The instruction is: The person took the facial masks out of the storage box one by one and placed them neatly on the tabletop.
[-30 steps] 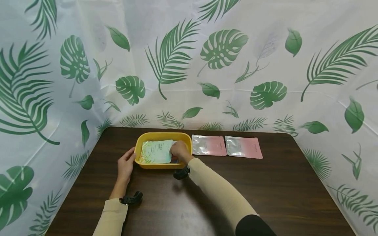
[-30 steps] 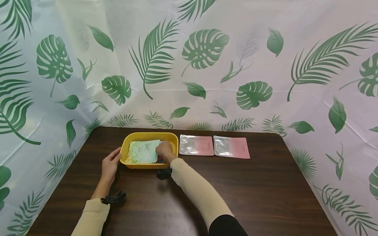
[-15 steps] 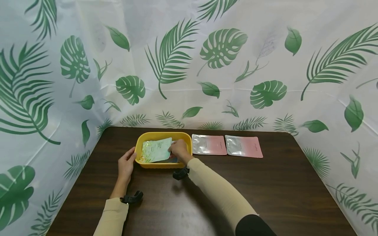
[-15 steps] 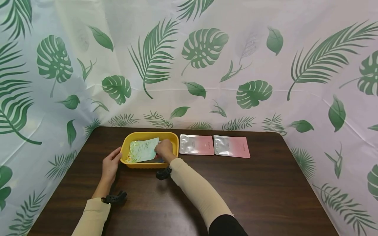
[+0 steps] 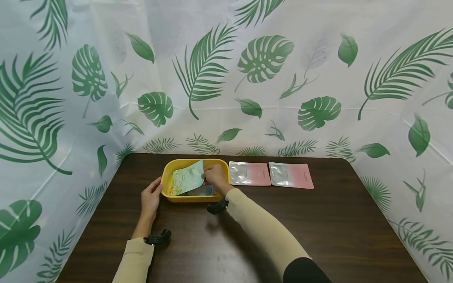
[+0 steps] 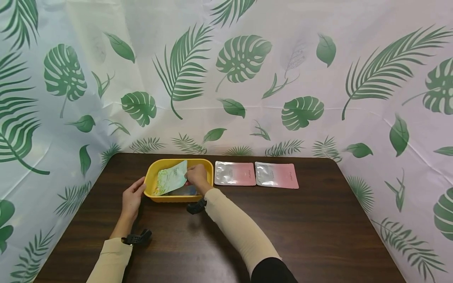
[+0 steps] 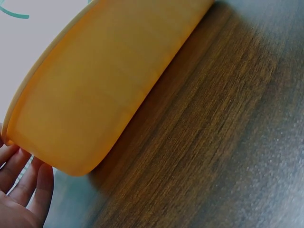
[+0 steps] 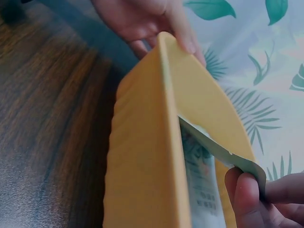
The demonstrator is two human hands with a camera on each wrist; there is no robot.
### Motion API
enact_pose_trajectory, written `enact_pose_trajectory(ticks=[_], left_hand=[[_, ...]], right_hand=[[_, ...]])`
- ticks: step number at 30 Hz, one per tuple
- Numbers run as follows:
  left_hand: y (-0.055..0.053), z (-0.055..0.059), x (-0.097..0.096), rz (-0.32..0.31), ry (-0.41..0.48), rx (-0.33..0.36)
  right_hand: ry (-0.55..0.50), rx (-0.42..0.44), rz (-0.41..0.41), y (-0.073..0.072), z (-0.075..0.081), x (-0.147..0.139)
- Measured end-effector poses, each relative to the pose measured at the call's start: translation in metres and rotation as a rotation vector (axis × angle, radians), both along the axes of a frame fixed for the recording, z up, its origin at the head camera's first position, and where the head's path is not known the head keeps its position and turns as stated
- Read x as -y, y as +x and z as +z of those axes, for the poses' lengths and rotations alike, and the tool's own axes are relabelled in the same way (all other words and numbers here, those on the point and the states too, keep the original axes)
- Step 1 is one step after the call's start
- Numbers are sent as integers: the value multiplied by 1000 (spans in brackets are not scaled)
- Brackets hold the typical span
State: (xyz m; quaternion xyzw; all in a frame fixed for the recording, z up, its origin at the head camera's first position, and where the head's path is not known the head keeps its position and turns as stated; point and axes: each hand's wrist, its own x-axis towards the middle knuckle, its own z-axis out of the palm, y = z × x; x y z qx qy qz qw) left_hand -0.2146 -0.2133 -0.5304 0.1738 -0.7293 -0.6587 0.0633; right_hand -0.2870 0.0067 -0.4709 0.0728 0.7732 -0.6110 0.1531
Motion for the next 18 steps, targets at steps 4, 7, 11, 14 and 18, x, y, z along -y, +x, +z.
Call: enact_pose_trajectory(ticks=[4,7,11,14,18], left_hand=[[0,0,0,-2,-1,6],[0,1,0,-2,-3,8],[0,2,0,-3,2,6],[0,1,1,-5,2,2],[0,-1,1,-10,0,6]], right_hand=[[-45,-5,3,-2,4,-2],[-75,-10,2,-3,6,-3],[-93,-10,12,-4,11,-5],[-103,-16,26,-3,17,-7],[-108,-33,40,-1,24,-16]])
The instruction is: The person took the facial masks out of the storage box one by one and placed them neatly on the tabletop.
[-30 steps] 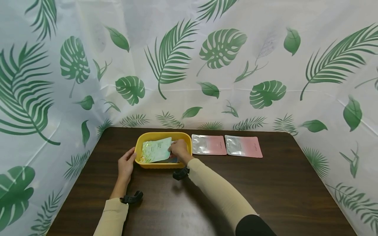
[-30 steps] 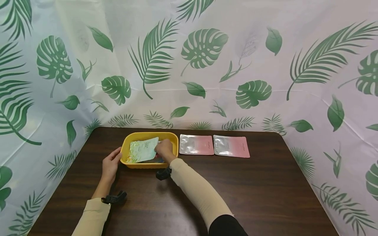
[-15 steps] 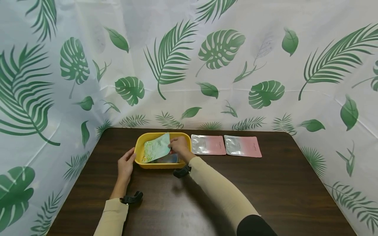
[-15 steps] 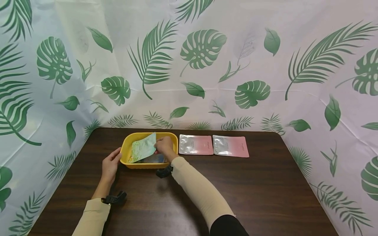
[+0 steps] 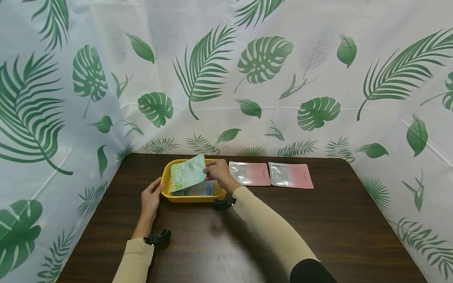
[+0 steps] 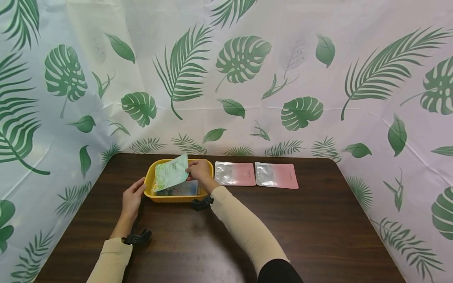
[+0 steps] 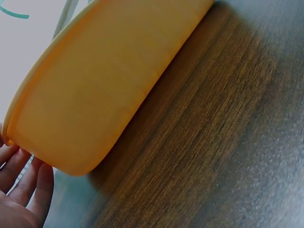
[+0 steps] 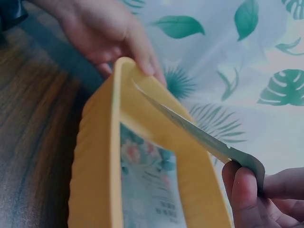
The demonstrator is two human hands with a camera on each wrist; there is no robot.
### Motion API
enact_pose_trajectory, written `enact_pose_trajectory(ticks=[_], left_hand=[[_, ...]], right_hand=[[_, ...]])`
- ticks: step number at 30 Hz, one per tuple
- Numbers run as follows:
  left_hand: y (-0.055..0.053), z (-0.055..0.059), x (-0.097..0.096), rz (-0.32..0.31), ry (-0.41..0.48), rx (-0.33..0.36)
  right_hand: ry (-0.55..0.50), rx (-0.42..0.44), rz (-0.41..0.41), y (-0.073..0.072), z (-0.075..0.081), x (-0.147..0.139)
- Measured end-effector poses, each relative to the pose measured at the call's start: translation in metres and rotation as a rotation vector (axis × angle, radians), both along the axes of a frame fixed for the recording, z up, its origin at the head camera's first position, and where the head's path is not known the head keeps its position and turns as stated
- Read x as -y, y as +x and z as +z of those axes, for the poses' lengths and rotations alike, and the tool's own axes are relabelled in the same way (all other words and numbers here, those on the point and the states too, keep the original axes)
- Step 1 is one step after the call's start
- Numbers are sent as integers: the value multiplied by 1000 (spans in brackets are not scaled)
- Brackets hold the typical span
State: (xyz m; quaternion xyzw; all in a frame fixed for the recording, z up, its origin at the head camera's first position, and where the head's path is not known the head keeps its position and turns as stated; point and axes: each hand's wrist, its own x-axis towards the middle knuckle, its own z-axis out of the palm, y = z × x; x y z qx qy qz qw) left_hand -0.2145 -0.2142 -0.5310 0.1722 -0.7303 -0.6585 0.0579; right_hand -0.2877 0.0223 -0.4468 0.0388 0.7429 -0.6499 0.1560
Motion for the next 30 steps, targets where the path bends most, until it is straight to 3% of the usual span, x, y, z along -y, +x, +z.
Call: enact_pose_trajectory(ticks=[10,30], left_hand=[[1,0,-2,1,-4,-9],[0,1,-1,8,-7,-8]], right_hand=[[-48,8,9,3,10,-28],[-135,14,-84,12,30,-82]])
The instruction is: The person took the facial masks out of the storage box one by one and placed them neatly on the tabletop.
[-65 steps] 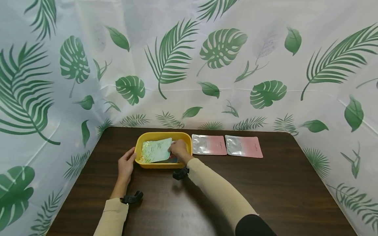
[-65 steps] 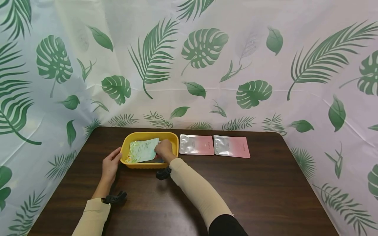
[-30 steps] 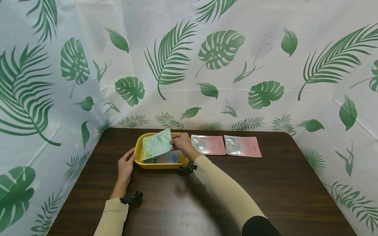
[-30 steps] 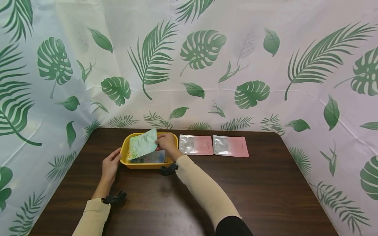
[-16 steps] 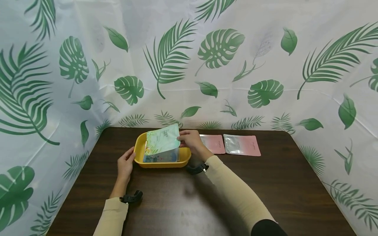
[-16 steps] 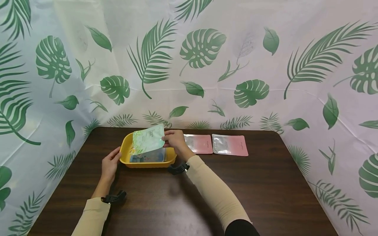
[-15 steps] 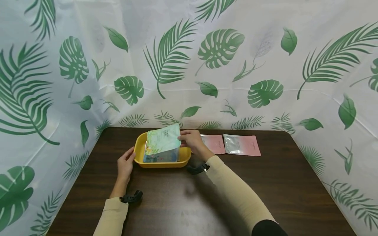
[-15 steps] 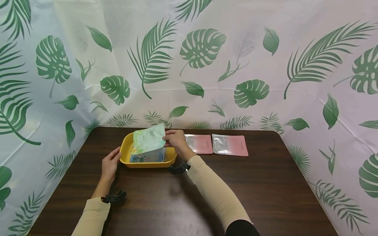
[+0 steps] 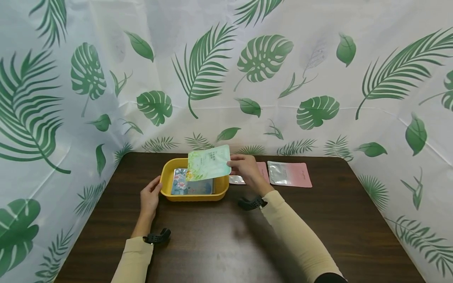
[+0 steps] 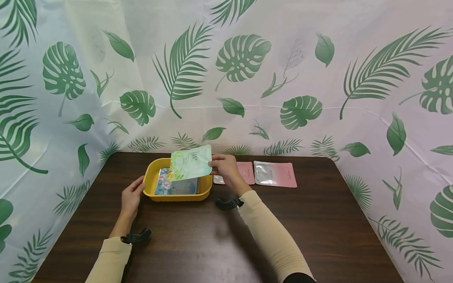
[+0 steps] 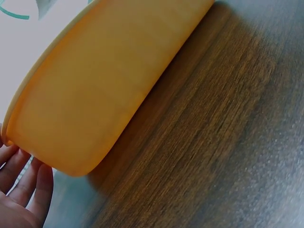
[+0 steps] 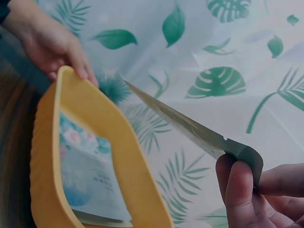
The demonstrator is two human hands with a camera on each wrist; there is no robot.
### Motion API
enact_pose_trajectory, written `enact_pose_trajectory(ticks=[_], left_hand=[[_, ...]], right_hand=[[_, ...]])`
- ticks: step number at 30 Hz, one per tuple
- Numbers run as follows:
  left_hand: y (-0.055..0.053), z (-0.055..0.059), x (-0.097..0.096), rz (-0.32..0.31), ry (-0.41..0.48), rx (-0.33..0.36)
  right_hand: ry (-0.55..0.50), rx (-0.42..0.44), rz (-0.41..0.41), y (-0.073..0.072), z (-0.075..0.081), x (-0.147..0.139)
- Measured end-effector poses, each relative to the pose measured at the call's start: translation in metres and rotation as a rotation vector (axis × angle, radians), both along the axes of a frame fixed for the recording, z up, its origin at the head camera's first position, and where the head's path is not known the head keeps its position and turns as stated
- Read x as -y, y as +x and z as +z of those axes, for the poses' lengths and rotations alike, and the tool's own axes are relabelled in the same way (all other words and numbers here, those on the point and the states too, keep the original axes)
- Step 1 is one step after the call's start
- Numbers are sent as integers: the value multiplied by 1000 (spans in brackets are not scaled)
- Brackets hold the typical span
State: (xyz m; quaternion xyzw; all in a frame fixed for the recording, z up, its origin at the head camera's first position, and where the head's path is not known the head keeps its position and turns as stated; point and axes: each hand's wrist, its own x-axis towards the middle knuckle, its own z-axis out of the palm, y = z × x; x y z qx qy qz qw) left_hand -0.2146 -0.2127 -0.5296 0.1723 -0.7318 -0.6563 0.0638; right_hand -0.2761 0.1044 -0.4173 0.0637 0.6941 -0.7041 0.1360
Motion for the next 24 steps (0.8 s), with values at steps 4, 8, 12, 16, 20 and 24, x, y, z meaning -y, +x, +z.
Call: enact_pose_trajectory(ticks=[4,8,12,16,20,24], left_hand=[[0,0,1,1,-6,-1],[0,-1,0,3,-2,3],[1,0,-1,2,1,9],[1,1,-1,4,5,10],[1,1,-1,2,9,11],[1,1,0,0,12,15]], right_hand=[[-16,-7,-20,4,6,-9],[-33,-11,-28,8,12,-19],[-56,-15,-29,12,15,-31],[-57,-17,-17,16,15,-44],[-45,-21,-7,20,13,-60],[-40,-6,-9,24,9,-75]])
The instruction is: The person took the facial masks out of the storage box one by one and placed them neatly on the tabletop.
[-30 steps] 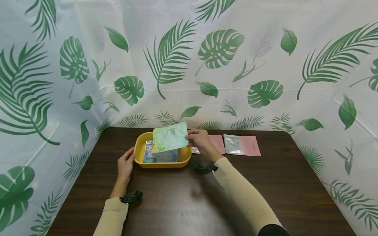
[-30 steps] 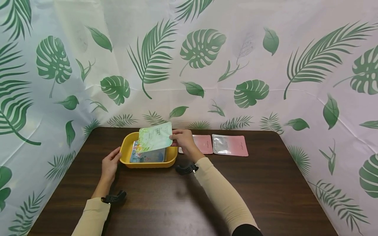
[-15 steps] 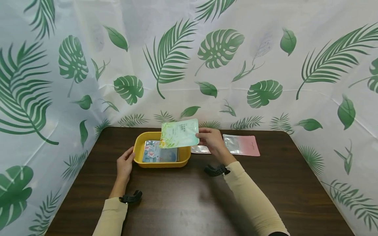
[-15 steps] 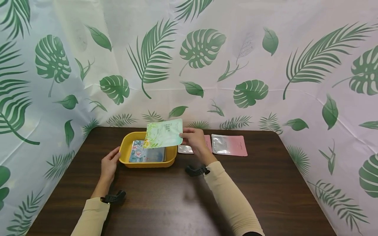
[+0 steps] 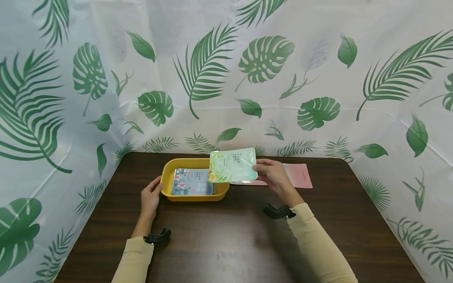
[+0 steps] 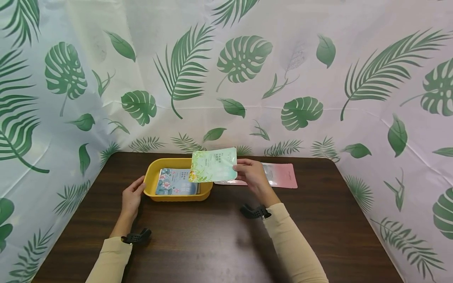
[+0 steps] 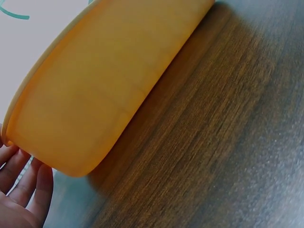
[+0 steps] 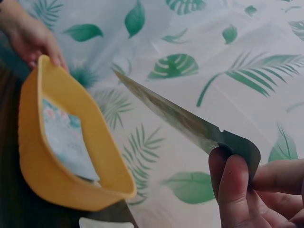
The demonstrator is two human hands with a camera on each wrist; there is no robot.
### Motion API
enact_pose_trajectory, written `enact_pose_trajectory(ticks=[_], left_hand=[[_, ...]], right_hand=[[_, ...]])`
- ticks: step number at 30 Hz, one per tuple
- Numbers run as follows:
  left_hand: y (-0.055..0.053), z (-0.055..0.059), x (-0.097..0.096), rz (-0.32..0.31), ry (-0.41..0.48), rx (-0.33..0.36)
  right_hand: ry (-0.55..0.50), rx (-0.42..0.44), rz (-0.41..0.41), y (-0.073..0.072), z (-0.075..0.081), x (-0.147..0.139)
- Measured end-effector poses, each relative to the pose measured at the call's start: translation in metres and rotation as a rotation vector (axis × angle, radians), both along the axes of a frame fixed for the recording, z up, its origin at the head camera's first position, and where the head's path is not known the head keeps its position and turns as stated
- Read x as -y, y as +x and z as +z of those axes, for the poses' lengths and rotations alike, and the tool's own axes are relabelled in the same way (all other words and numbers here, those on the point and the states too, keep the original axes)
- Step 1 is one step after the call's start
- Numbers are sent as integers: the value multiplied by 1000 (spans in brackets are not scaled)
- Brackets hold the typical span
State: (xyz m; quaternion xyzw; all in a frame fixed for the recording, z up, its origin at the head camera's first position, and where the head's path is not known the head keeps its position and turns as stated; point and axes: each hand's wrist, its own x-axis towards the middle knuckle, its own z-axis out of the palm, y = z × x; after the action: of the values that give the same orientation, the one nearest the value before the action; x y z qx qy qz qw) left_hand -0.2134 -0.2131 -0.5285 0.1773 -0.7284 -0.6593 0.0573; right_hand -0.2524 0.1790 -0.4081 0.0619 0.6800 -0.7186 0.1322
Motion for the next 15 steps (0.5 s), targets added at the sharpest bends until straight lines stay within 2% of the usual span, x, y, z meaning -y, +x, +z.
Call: enact_pose_trajectory(ticks=[5,10,15], left_hand=[[0,-1,1,3,3,1],[-1,-2,1,-4,5,0],[-1,-2,1,-8,10,-5]], right_hand=[[-15,25,2,5,-4,-18],[-69,12,29,10,-5,-35],[-48,0,38,16,-6,-51]])
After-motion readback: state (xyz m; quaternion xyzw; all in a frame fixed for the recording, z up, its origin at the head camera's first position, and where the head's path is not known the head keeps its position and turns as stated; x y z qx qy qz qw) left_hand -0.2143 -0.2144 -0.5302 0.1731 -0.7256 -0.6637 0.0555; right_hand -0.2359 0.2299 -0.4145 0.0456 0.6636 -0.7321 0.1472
